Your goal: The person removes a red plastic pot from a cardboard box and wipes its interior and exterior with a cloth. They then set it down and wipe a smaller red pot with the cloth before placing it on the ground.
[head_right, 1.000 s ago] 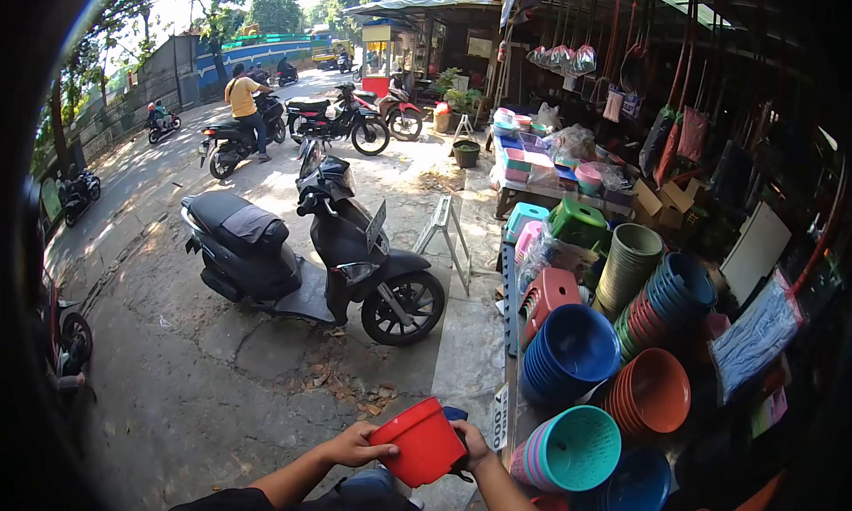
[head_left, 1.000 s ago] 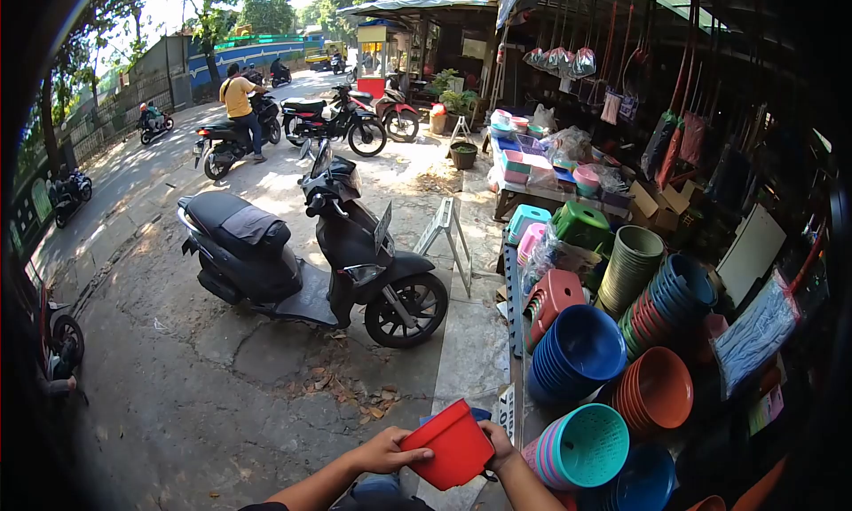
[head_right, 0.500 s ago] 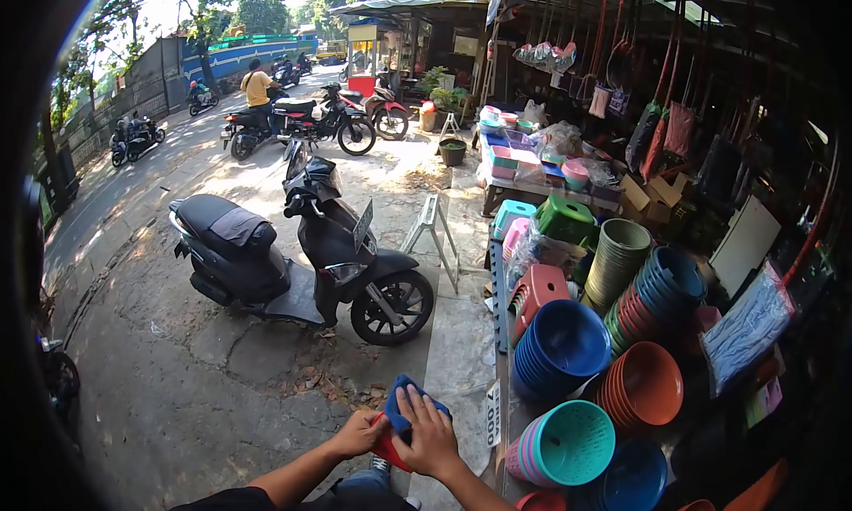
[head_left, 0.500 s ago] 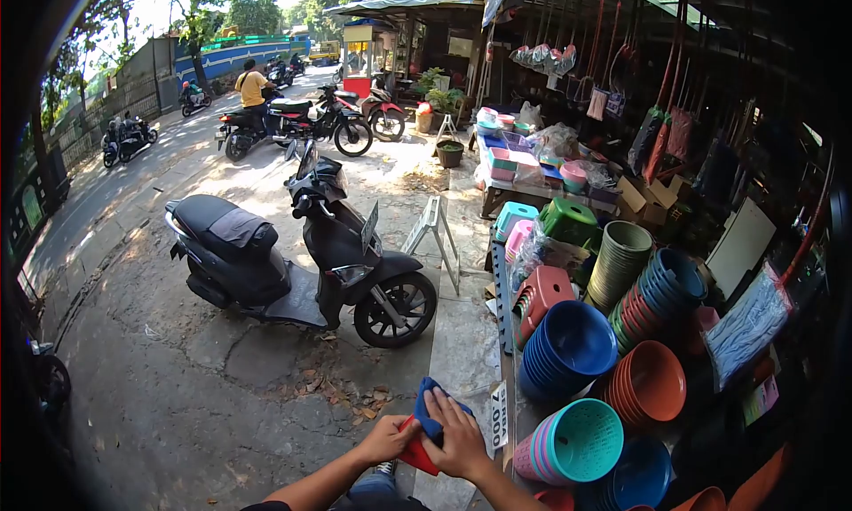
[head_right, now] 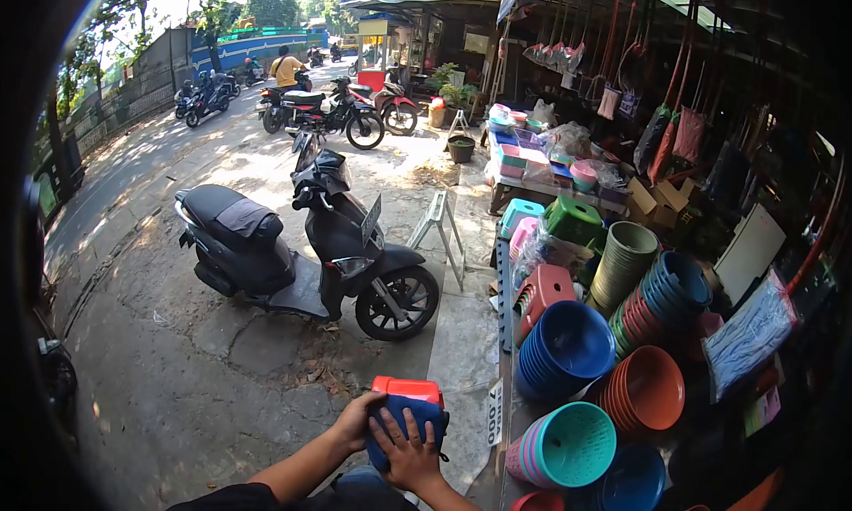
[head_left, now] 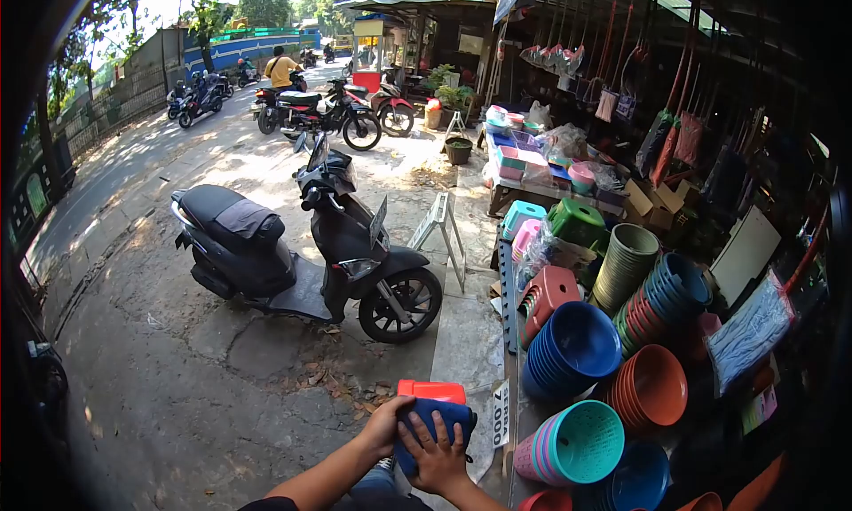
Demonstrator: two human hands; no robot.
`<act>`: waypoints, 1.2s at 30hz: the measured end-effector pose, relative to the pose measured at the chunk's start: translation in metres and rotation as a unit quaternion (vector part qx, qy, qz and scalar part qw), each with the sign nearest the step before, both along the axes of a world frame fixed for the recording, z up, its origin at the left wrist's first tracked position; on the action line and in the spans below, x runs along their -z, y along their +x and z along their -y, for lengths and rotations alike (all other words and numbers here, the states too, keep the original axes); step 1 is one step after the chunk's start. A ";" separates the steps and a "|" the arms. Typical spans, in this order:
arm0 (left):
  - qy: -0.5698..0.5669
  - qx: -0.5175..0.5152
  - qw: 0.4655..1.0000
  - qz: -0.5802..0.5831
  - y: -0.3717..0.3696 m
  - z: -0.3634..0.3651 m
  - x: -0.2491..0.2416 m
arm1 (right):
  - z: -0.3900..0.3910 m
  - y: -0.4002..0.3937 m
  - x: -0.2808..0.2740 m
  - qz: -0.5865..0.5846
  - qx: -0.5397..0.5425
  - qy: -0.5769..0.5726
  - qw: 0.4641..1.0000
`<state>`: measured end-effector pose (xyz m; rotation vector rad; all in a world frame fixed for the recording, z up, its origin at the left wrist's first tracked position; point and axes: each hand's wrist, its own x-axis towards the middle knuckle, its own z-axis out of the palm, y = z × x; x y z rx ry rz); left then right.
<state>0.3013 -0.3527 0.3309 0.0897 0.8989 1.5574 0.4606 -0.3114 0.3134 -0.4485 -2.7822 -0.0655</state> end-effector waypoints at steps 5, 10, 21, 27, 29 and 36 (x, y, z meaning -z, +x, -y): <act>0.019 -0.048 0.995 0.084 0.010 -0.008 0.006 | 0.000 0.015 0.032 -0.087 -0.011 -0.020 0.996; 0.064 -0.060 0.989 0.120 0.008 -0.010 0.004 | -0.003 0.015 0.031 -0.282 0.010 -0.123 0.951; 0.135 0.132 0.968 0.168 0.004 0.026 0.006 | -0.058 0.057 0.018 -0.322 0.022 -0.849 0.419; -0.029 0.208 0.976 -0.051 0.011 0.029 0.013 | -0.094 0.060 0.001 -0.073 0.062 -0.912 0.398; -0.024 0.212 0.975 -0.064 0.014 0.029 0.004 | -0.087 0.051 -0.035 0.002 -0.006 -0.825 0.565; -0.055 0.170 0.947 -0.268 0.022 0.032 0.027 | -0.055 0.030 -0.049 0.049 -0.072 -0.409 0.908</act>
